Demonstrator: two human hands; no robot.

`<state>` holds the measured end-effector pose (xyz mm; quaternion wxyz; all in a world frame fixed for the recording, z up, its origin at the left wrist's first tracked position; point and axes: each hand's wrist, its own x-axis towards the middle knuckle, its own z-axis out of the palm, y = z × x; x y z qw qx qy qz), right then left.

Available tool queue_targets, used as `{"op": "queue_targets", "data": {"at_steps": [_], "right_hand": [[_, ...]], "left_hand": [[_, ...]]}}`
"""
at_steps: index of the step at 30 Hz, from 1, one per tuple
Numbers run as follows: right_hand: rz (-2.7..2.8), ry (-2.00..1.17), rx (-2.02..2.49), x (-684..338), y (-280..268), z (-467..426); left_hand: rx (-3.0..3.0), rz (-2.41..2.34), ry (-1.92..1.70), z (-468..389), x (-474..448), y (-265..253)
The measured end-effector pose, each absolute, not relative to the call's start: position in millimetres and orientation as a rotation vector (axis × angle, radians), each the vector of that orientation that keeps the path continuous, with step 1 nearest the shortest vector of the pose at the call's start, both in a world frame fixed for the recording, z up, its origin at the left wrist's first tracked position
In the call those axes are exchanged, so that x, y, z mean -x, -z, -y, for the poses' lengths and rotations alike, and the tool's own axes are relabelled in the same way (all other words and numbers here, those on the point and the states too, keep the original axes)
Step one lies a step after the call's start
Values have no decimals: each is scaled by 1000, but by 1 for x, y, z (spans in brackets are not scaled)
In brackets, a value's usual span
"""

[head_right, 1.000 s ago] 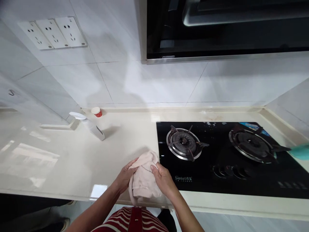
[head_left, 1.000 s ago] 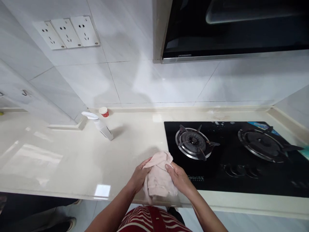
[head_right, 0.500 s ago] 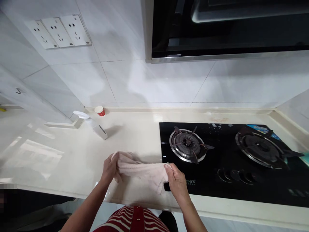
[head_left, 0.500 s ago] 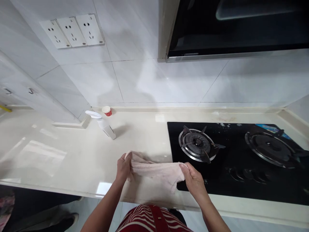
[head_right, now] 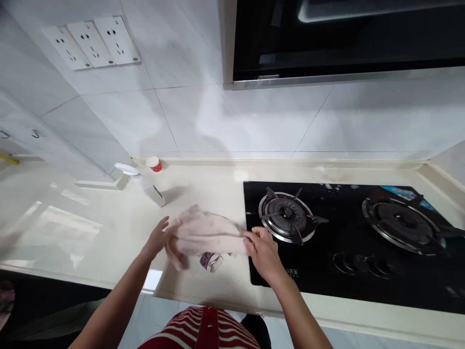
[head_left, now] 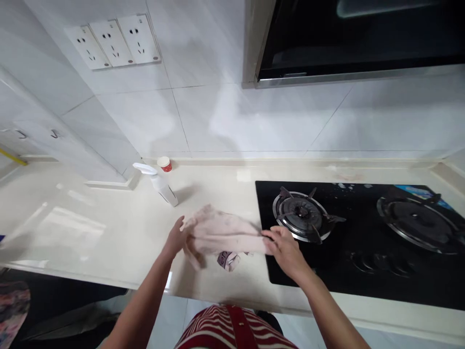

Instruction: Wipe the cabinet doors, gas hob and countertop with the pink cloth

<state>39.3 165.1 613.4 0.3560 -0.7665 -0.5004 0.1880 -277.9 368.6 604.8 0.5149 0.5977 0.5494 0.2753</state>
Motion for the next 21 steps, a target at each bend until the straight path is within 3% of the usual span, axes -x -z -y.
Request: {"op": "queue_targets", "data": {"at_steps": [4, 12, 21], "right_hand": [[1527, -544, 1996, -26, -586, -173], [1964, -429, 2019, 47, -540, -254], [2032, -82, 2072, 47, -492, -164]], "left_hand": [[-1691, -1546, -736, -361, 283, -571], [-2394, -1264, -469, -324, 206, -528], [-2633, -1359, -67, -342, 212, -529]]}}
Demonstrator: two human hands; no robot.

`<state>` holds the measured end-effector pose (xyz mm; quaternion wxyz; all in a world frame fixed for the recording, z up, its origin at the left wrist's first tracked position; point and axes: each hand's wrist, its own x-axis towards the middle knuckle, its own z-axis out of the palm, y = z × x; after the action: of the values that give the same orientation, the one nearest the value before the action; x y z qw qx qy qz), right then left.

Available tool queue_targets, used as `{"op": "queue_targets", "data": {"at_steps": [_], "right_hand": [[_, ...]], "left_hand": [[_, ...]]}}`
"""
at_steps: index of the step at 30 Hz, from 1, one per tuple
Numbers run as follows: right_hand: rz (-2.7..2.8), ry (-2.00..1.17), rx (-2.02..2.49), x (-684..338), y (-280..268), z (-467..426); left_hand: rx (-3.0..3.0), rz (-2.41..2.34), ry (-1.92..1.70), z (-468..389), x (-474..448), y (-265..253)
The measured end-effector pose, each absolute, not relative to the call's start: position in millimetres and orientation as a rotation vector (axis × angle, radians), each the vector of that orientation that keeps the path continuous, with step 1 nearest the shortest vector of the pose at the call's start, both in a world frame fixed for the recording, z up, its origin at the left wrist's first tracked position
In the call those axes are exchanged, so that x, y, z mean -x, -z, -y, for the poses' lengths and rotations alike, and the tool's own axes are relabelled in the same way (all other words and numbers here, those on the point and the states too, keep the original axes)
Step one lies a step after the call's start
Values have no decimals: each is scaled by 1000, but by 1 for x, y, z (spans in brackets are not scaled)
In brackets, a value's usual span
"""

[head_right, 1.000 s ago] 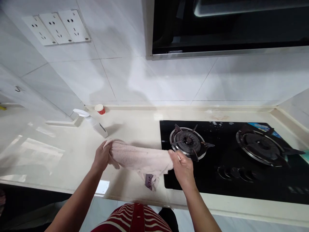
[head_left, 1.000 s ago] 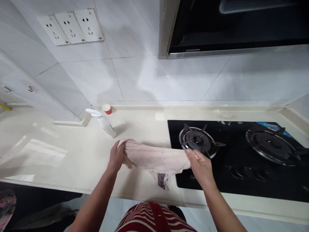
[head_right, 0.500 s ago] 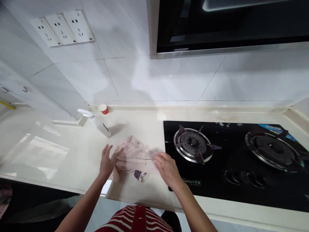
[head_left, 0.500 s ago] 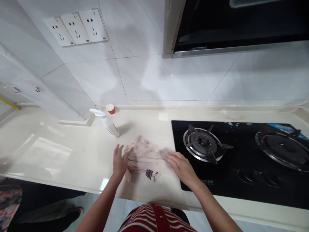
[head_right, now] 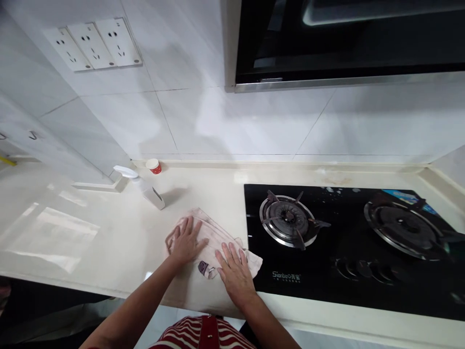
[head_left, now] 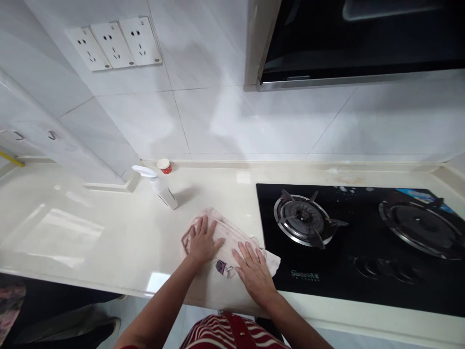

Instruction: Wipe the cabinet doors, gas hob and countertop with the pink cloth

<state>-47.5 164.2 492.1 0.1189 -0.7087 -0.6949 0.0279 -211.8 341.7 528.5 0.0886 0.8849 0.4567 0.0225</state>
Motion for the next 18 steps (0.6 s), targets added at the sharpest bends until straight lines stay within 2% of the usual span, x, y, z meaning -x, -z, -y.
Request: {"op": "queue_targets", "data": {"at_steps": [6, 11, 18], "right_hand": [[2029, -336, 2075, 42, -497, -129], [1830, -514, 2161, 29, -523, -170], [1662, -766, 2172, 26, -539, -211]], "left_hand": [[-2535, -1445, 1, -371, 200, -538], [-2564, -1530, 21, -360, 176, -538], [-2921, -987, -399, -282, 190, -504]]}}
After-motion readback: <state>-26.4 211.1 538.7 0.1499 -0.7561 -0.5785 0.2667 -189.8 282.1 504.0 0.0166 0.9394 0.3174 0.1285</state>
